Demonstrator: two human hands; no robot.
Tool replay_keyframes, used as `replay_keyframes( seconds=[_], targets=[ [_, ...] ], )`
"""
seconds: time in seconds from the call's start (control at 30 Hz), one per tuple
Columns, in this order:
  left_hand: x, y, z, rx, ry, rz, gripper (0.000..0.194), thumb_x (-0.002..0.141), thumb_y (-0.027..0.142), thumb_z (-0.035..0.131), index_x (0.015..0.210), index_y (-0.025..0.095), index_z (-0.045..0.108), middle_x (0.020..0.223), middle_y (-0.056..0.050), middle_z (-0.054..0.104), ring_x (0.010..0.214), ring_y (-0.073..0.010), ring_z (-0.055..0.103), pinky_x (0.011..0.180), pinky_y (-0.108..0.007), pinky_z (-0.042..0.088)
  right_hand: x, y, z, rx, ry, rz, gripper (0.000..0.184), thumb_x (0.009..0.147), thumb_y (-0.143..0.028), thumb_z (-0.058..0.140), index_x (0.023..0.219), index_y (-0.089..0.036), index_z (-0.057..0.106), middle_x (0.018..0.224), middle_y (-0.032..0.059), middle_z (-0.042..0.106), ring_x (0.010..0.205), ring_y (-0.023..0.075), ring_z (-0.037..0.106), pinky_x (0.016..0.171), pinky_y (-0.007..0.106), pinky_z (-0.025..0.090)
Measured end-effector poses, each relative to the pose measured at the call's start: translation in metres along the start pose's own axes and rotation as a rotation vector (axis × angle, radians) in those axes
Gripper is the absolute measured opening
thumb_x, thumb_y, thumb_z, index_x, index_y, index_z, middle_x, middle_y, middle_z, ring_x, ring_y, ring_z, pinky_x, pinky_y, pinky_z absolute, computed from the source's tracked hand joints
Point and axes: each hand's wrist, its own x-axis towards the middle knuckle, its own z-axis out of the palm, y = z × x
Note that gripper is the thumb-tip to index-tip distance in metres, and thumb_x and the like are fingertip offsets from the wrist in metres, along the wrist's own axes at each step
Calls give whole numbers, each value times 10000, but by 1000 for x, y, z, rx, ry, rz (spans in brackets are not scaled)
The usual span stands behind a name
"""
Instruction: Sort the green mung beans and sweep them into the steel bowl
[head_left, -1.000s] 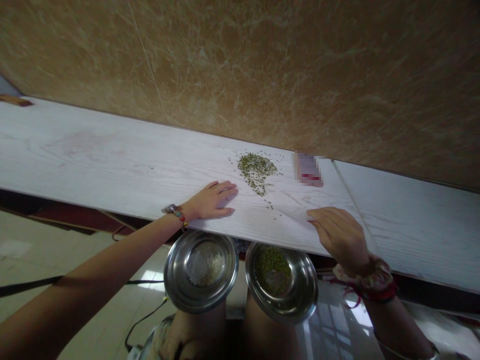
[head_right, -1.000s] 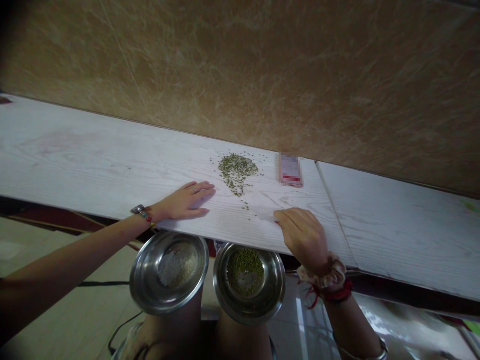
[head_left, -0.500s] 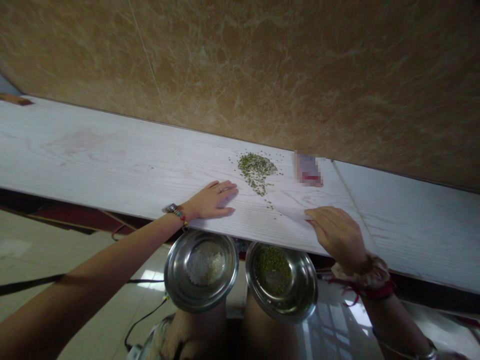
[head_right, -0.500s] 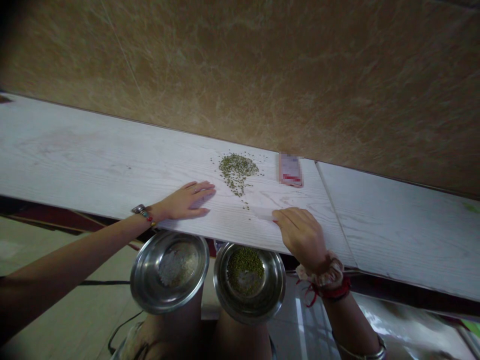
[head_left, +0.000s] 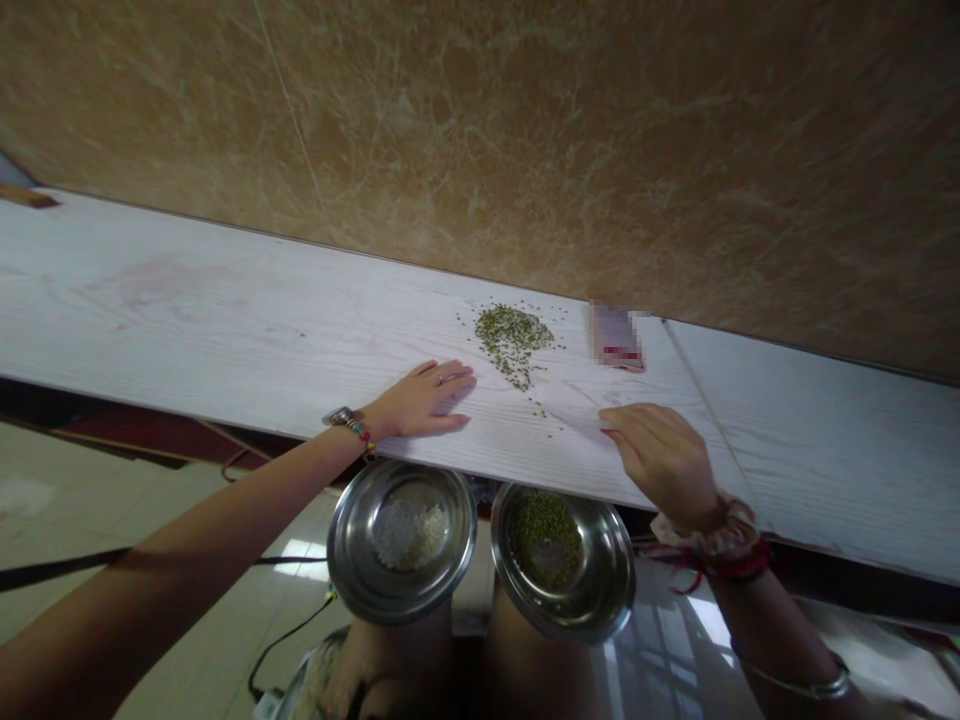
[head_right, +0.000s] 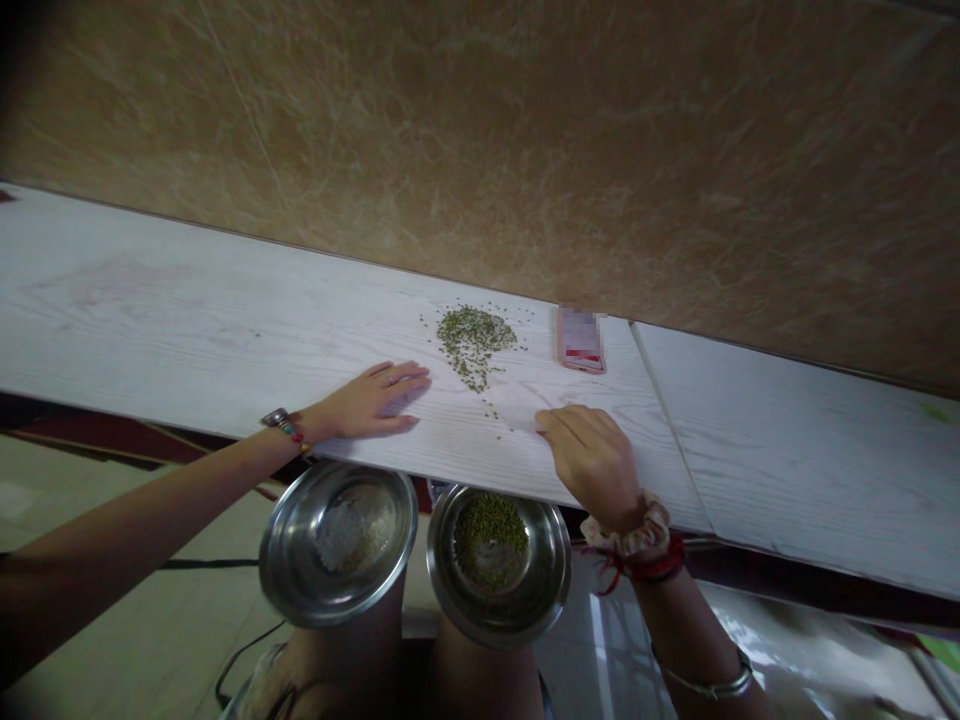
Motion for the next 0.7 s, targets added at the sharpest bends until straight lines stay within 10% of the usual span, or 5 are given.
replay_keyframes(
  seconds=[0.7],
  targets=[
    [0, 2, -3, 11, -34, -9, 555, 915, 522, 443, 1364, 201, 377, 1498, -105, 371, 1365, -262, 339, 1127, -435, 227, -4, -1, -7, 136, -43, -37, 170, 859, -60, 516, 882, -173, 641, 781, 38, 716, 737, 156, 639, 692, 286, 483]
  ],
)
